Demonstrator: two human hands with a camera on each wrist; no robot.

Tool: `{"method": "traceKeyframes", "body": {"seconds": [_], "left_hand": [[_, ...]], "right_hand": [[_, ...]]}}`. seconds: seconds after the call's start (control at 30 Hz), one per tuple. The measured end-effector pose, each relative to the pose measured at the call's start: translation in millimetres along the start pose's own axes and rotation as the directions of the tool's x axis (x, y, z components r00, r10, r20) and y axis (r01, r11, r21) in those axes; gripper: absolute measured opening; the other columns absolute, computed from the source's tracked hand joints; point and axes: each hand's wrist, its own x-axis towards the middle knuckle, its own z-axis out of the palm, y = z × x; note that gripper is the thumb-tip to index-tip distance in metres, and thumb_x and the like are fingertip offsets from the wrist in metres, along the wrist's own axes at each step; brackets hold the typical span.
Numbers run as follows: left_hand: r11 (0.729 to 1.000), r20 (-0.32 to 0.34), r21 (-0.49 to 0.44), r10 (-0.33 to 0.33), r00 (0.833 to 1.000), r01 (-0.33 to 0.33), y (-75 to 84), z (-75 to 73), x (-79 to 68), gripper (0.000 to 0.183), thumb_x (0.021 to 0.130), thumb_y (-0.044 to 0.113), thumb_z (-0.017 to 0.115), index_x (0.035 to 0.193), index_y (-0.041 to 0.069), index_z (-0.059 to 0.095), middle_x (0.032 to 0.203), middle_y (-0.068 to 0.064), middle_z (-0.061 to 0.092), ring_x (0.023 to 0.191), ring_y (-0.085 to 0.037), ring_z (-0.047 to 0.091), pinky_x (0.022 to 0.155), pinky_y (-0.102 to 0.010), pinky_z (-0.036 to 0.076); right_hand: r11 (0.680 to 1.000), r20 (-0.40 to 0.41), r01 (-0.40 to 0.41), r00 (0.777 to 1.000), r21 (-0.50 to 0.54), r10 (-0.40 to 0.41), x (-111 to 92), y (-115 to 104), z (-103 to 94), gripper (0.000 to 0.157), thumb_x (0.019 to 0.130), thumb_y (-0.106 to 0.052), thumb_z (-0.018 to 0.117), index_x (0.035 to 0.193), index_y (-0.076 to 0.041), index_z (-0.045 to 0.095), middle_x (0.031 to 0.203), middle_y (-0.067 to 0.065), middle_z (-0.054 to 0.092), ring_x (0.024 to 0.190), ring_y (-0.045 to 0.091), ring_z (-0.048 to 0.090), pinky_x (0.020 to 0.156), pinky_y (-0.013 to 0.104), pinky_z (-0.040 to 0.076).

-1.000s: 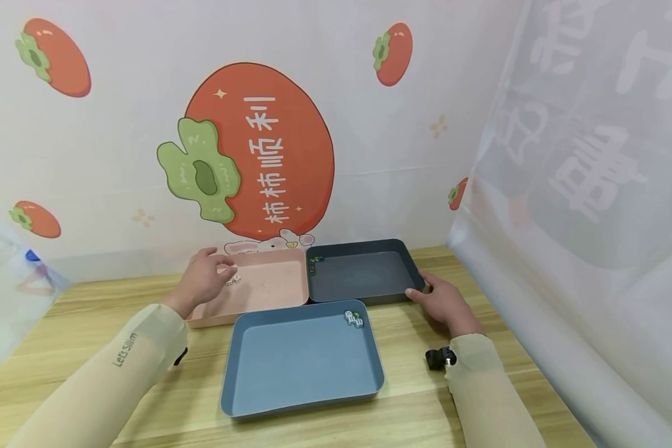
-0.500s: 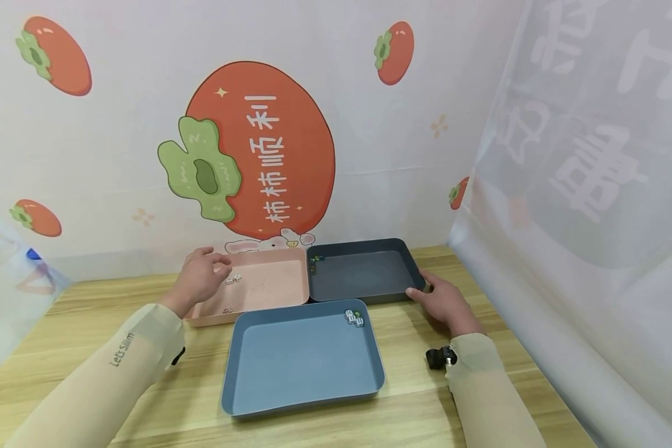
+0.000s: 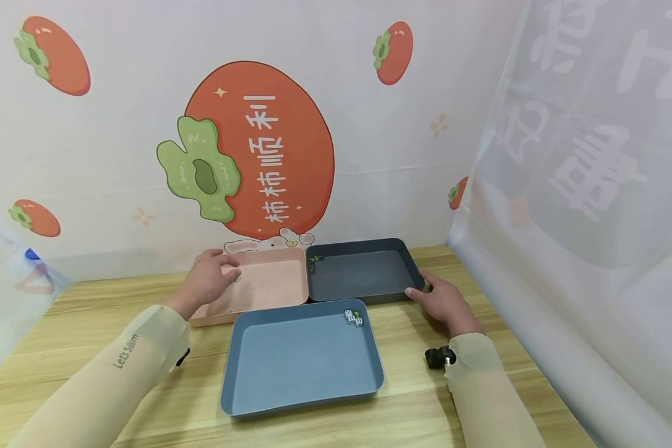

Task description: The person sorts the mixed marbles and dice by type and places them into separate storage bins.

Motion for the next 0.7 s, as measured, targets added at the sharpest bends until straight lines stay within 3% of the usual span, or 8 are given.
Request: {"method": "traceKeyframes", "body": {"seconds": [0.1, 0.2, 0.33, 0.47, 0.6, 0.7], "left_hand": [[0.997, -0.002, 0.070, 0.041, 0.999, -0.041, 6.1, -0.8, 0.2, 0.032, 0.097, 0.024, 0.060, 0.120, 0.004, 0.069, 0.125, -0.020, 0.064, 0.140, -0.041, 0.027, 0.112, -0.057, 0.020], [0.985, 0.003, 0.159, 0.069, 0.998, -0.068, 19.0, -4.3, -0.5, 0.035, 0.098, 0.032, 0.058, 0.123, 0.011, 0.070, 0.131, -0.015, 0.062, 0.140, -0.036, 0.031, 0.107, -0.060, 0.029], [0.990, 0.020, 0.108, 0.095, 0.995, -0.096, 48.4, -5.2, -2.6, 0.041, 0.096, 0.035, 0.060, 0.129, 0.012, 0.067, 0.147, -0.018, 0.046, 0.142, -0.037, 0.028, 0.106, -0.062, 0.031], [0.986, 0.020, -0.006, 0.164, 0.986, -0.164, 80.4, 5.1, -7.1, 0.051, 0.091, 0.034, 0.069, 0.137, 0.014, 0.062, 0.152, -0.019, 0.038, 0.144, -0.039, 0.021, 0.111, -0.062, 0.022], [0.962, 0.045, 0.003, 0.273, 0.961, -0.274, 107.5, 20.4, -13.4, 0.062, 0.088, 0.037, 0.073, 0.143, 0.017, 0.056, 0.153, -0.014, 0.039, 0.147, -0.038, 0.016, 0.115, -0.057, 0.010], [0.955, 0.097, 0.024, 0.293, 0.951, -0.296, 127.2, 33.4, -18.1, 0.065, 0.086, 0.041, 0.075, 0.144, 0.019, 0.055, 0.156, -0.017, 0.033, 0.147, -0.037, 0.013, 0.117, -0.053, 0.008]], "right_hand": [[1.000, -0.002, 0.002, 1.000, -0.001, -0.002, -0.2, 0.4, -0.3, 0.090, 0.095, -0.062, 0.053, 0.158, -0.004, 0.023, 0.149, 0.033, 0.035, 0.134, 0.052, 0.034, 0.104, 0.065, 0.030], [1.000, -0.003, 0.001, 1.000, -0.001, -0.001, -0.3, 1.0, 0.0, 0.091, 0.095, -0.063, 0.053, 0.158, -0.004, 0.023, 0.149, 0.033, 0.035, 0.134, 0.052, 0.034, 0.104, 0.065, 0.030], [1.000, 0.001, -0.003, 1.000, 0.006, 0.003, 0.1, 1.9, 1.2, 0.091, 0.095, -0.062, 0.054, 0.158, -0.005, 0.022, 0.150, 0.033, 0.035, 0.135, 0.052, 0.034, 0.104, 0.065, 0.031], [1.000, 0.006, -0.009, 1.000, 0.009, 0.009, 0.5, 1.8, 1.1, 0.091, 0.095, -0.062, 0.053, 0.158, -0.006, 0.021, 0.151, 0.033, 0.033, 0.135, 0.052, 0.032, 0.104, 0.066, 0.030], [1.000, 0.010, -0.011, 1.000, 0.007, 0.011, 0.5, 0.3, -0.1, 0.090, 0.095, -0.061, 0.054, 0.158, -0.005, 0.021, 0.151, 0.033, 0.032, 0.136, 0.053, 0.031, 0.105, 0.066, 0.029], [1.000, 0.009, -0.003, 1.000, -0.004, 0.003, 0.0, -0.8, -0.6, 0.091, 0.095, -0.062, 0.053, 0.158, -0.004, 0.022, 0.150, 0.034, 0.033, 0.135, 0.053, 0.033, 0.104, 0.065, 0.030]]}}
